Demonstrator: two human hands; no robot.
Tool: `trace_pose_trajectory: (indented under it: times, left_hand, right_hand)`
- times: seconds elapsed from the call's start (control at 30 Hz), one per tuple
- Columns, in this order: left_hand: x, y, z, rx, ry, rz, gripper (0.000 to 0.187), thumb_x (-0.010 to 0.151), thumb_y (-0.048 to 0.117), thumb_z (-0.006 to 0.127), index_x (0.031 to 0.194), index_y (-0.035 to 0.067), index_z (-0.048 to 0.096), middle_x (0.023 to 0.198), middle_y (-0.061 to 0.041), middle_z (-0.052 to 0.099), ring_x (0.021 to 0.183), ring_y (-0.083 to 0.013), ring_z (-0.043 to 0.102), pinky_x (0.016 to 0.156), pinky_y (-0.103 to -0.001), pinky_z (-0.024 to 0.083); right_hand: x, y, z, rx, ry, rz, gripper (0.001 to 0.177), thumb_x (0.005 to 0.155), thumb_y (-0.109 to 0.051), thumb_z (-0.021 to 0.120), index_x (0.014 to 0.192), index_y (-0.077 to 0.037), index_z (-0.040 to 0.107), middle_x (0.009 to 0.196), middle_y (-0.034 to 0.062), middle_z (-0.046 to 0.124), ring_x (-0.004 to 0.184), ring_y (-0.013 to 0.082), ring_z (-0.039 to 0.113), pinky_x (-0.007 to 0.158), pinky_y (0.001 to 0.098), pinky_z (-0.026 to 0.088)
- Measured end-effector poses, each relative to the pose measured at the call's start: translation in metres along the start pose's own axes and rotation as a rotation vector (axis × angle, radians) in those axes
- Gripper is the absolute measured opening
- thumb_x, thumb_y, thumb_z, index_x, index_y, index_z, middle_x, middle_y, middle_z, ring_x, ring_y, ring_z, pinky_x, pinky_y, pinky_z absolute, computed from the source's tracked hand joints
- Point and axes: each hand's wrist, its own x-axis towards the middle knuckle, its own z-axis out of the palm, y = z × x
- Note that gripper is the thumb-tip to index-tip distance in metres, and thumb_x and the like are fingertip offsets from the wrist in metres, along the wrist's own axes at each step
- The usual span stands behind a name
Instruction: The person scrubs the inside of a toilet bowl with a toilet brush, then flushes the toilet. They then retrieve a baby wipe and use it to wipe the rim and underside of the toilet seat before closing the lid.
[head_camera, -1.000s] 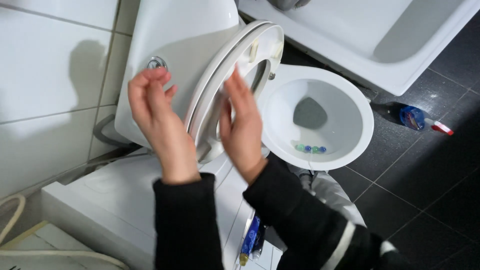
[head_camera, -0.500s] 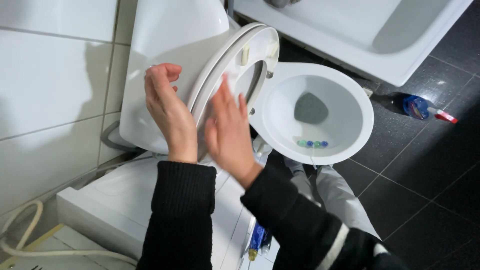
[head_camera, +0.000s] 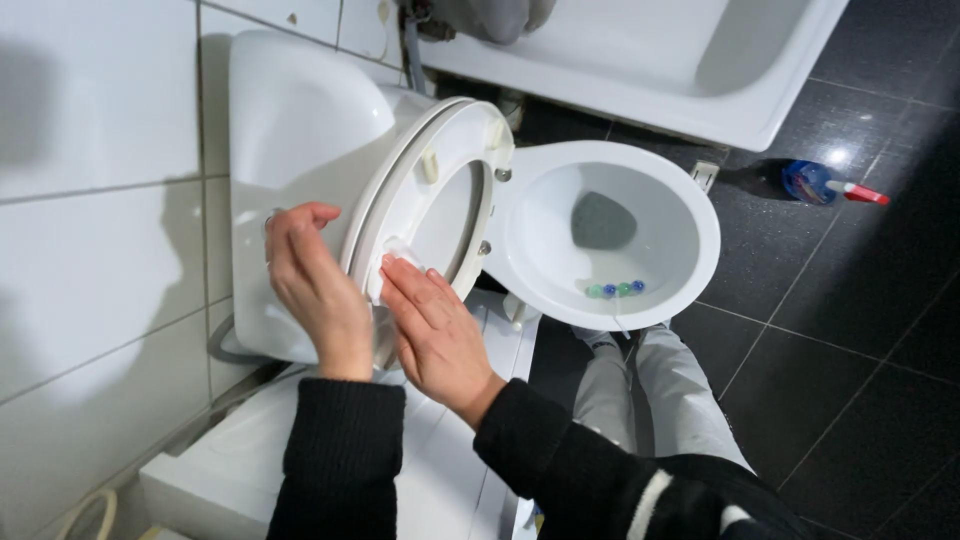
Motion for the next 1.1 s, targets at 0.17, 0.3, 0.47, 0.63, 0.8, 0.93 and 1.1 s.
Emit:
trace_pose_trajectory:
  times: [0.17, 0.3, 0.47, 0.63, 0.8, 0.93, 1.1]
  left_hand:
    - [0.001, 0.004, 0.001, -0.006, -0.024, -0.106, 0.040, 0.114, 0.034, 0.032, 0.098, 0.013, 0.062, 0.092, -0.002, 0.056, 0.093, -0.0180, 0.054, 0.093, -0.032, 0.042]
    - [0.002, 0.008, 0.000, 0.017, -0.029, -0.135, 0.042, 0.114, 0.036, 0.031, 0.097, 0.012, 0.062, 0.091, -0.003, 0.055, 0.089, -0.0184, 0.052, 0.090, -0.033, 0.042]
    - [0.001, 0.007, 0.002, 0.005, -0.039, -0.142, 0.041, 0.113, 0.035, 0.034, 0.095, 0.012, 0.063, 0.092, -0.005, 0.057, 0.096, -0.0227, 0.057, 0.098, -0.037, 0.042]
    - [0.002, 0.011, 0.002, 0.011, -0.048, -0.137, 0.041, 0.113, 0.036, 0.035, 0.094, 0.012, 0.062, 0.091, -0.006, 0.056, 0.095, -0.0234, 0.057, 0.097, -0.038, 0.042]
    - [0.003, 0.009, 0.002, 0.014, -0.065, -0.162, 0.043, 0.113, 0.037, 0.034, 0.093, 0.012, 0.062, 0.092, -0.006, 0.056, 0.096, -0.0253, 0.058, 0.098, -0.039, 0.041]
    - [0.006, 0.006, 0.003, 0.022, -0.069, -0.130, 0.043, 0.113, 0.036, 0.034, 0.094, 0.011, 0.062, 0.093, -0.008, 0.058, 0.098, -0.0278, 0.060, 0.099, -0.039, 0.041]
    - [0.002, 0.008, 0.001, 0.053, -0.093, -0.111, 0.041, 0.114, 0.034, 0.034, 0.095, 0.010, 0.062, 0.094, -0.010, 0.059, 0.100, -0.0301, 0.060, 0.101, -0.040, 0.041]
  right_hand:
    - [0.030, 0.019, 0.000, 0.072, 0.152, 0.161, 0.047, 0.104, -0.018, 0.047, 0.149, -0.006, 0.051, 0.159, 0.0137, 0.046, 0.150, 0.0324, 0.044, 0.126, 0.0478, 0.033]
    - [0.046, 0.035, 0.005, 0.120, 0.202, 0.250, 0.046, 0.102, -0.006, 0.046, 0.148, -0.003, 0.052, 0.154, 0.0172, 0.051, 0.145, 0.0365, 0.048, 0.124, 0.0505, 0.034]
    - [0.046, 0.048, 0.010, 0.192, 0.242, 0.307, 0.046, 0.100, -0.001, 0.043, 0.143, -0.007, 0.059, 0.150, 0.0123, 0.057, 0.145, 0.0323, 0.051, 0.125, 0.0482, 0.033]
    - [0.059, 0.078, 0.009, 0.142, 0.227, 0.318, 0.046, 0.099, -0.001, 0.049, 0.143, -0.008, 0.060, 0.145, 0.0156, 0.060, 0.138, 0.0347, 0.055, 0.123, 0.0479, 0.037]
    - [0.070, 0.116, 0.014, 0.150, 0.167, 0.430, 0.046, 0.099, -0.005, 0.046, 0.143, -0.010, 0.060, 0.149, 0.0104, 0.059, 0.141, 0.0304, 0.054, 0.124, 0.0441, 0.038]
    - [0.067, 0.070, -0.010, 0.138, 0.161, 0.321, 0.045, 0.095, 0.002, 0.049, 0.138, -0.004, 0.063, 0.145, 0.0195, 0.061, 0.138, 0.0370, 0.055, 0.123, 0.0456, 0.037]
    - [0.071, 0.101, 0.003, -0.072, 0.092, 0.280, 0.048, 0.091, 0.001, 0.055, 0.139, -0.003, 0.062, 0.143, 0.0181, 0.060, 0.137, 0.0332, 0.056, 0.122, 0.0437, 0.039]
